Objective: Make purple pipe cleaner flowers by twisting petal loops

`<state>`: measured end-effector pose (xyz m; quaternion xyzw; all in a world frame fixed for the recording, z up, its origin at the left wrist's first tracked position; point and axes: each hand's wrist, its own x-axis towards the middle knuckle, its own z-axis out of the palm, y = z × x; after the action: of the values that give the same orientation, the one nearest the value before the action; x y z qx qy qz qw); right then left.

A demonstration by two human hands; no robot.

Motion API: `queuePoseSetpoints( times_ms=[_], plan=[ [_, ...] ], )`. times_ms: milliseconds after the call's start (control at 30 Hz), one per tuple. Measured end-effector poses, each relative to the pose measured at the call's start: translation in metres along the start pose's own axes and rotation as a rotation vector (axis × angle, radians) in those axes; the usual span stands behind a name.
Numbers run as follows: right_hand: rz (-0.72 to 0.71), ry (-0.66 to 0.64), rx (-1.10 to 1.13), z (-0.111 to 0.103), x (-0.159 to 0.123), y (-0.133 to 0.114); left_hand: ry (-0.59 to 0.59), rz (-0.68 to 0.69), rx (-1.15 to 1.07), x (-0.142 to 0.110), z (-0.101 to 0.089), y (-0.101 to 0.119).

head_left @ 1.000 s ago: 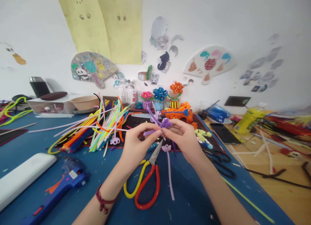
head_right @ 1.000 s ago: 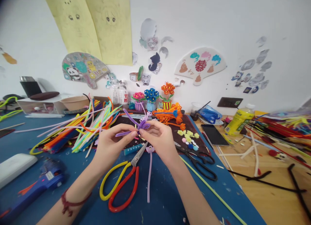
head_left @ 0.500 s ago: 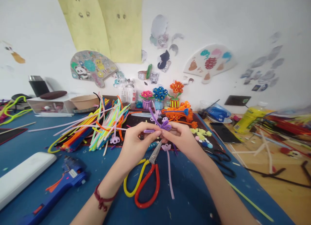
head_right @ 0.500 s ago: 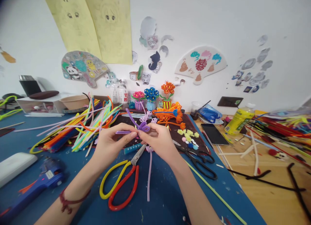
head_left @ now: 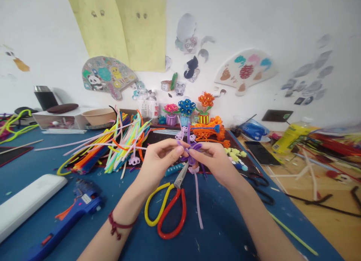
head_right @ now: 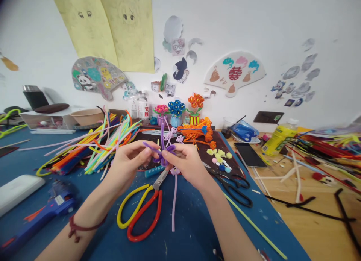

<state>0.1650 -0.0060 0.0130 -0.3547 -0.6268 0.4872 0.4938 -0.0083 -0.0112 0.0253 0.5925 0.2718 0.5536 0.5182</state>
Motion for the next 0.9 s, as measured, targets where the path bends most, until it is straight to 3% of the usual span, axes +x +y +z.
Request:
queuePoseSetpoints(
  times_ms=[400, 633, 900],
  plan=[
    [0.022, -0.109, 0.076, -0.005, 0.001, 0.002, -0.031, -0.192, -0.08, 0.003, -0.001, 0.0],
    [0.037, -0.173, 0.072, -0.01, -0.001, 0.0, -0.012, -0.196, 0.029, 0.003, -0.001, 0.003],
    [0.097, -0.232, 0.011, -0.009, -0.003, -0.006, -0.16, -0.217, 0.199, 0.001, -0.007, 0.007]
  ],
)
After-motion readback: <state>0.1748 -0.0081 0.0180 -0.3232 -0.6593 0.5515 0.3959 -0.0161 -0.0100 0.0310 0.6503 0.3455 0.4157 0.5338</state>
